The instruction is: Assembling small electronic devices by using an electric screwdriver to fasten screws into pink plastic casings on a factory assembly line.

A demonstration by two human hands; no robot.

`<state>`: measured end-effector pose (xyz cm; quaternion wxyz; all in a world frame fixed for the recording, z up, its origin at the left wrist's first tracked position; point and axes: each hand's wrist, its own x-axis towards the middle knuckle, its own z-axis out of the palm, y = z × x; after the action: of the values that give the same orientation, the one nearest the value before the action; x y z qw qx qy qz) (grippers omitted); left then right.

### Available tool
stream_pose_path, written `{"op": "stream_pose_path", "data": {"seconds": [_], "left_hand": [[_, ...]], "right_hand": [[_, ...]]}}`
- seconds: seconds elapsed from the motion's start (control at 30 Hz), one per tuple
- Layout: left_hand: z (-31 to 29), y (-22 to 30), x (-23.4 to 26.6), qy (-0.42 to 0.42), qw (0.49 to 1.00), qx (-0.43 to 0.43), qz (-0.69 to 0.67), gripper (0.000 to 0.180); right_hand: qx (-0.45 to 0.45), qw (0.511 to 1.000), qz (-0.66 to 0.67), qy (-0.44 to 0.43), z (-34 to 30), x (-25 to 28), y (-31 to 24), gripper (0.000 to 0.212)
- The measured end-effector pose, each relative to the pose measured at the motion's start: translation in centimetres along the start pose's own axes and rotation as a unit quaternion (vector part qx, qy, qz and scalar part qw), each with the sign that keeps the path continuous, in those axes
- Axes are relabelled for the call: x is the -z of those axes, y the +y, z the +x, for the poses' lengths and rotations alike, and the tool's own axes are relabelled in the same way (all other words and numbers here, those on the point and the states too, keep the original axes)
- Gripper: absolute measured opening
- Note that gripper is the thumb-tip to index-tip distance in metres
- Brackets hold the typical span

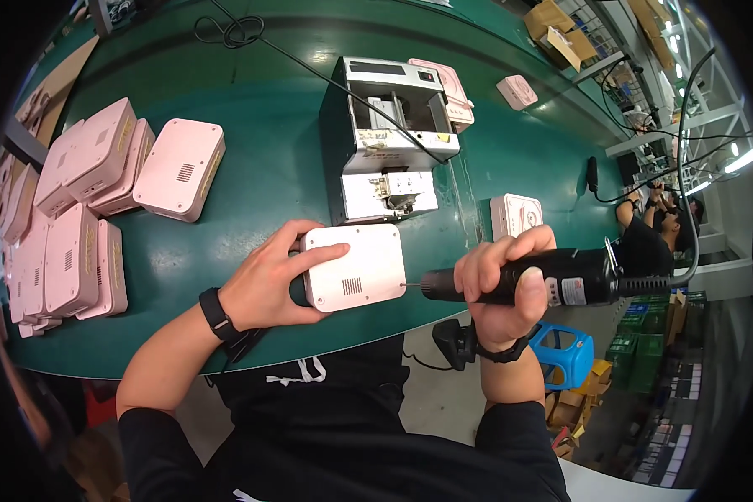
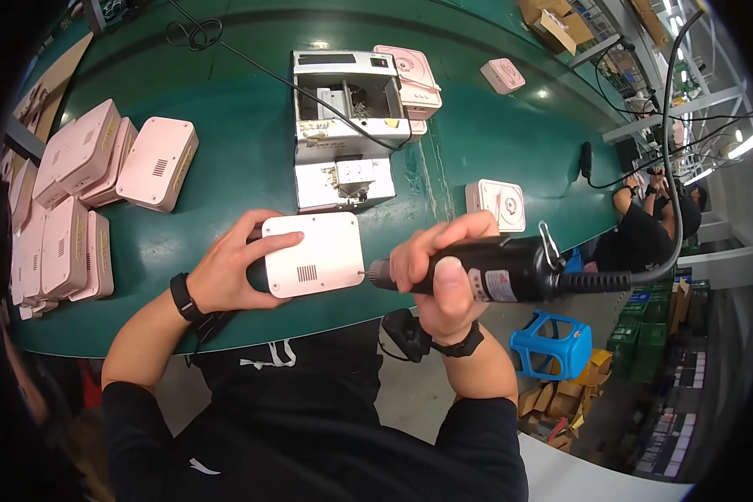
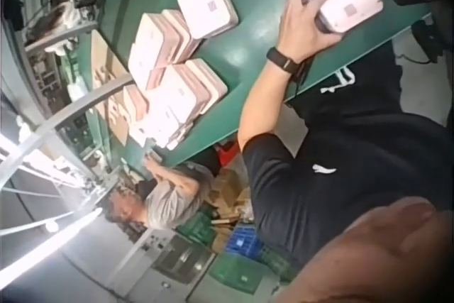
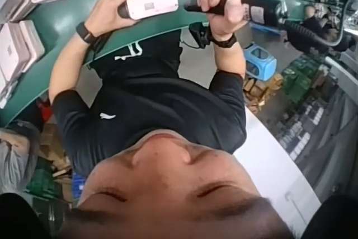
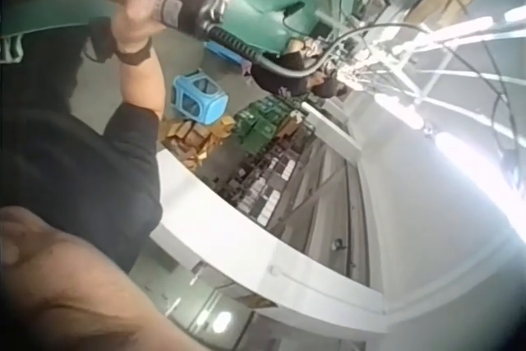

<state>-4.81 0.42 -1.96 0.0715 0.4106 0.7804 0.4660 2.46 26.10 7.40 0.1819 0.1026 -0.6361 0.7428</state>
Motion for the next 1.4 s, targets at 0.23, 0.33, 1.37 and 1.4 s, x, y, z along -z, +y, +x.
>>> {"op": "stream_pose_path", "data": {"seconds": [0.23,0.33,1.37,1.4], "left_hand": [[-0.6,0.2,-0.1,0.002,1.0,-0.001,0.015,0.077],[-0.4,0.2,0.1,-0.001,1.0,0.003,0.017,0.077],[-1.0,-0.1,-0.2,0.001,1.0,0.017,0.011,0.077],[-0.9,-0.2,-0.2,0.004,1.0,0.012,0.011,0.076]], "right_hand": [[0.0,1.0,0.015,0.018,-0.6,-0.6,-0.2,0.036],[-0.013,1.0,-0.003,-0.027,-0.4,-0.9,-0.6,0.038],[0.031,0.999,0.004,0.009,6.0,-2.4,-0.4,0.031],[0.021,0.999,0.026,-0.005,4.9,-2.6,-0.8,0.032]]}}
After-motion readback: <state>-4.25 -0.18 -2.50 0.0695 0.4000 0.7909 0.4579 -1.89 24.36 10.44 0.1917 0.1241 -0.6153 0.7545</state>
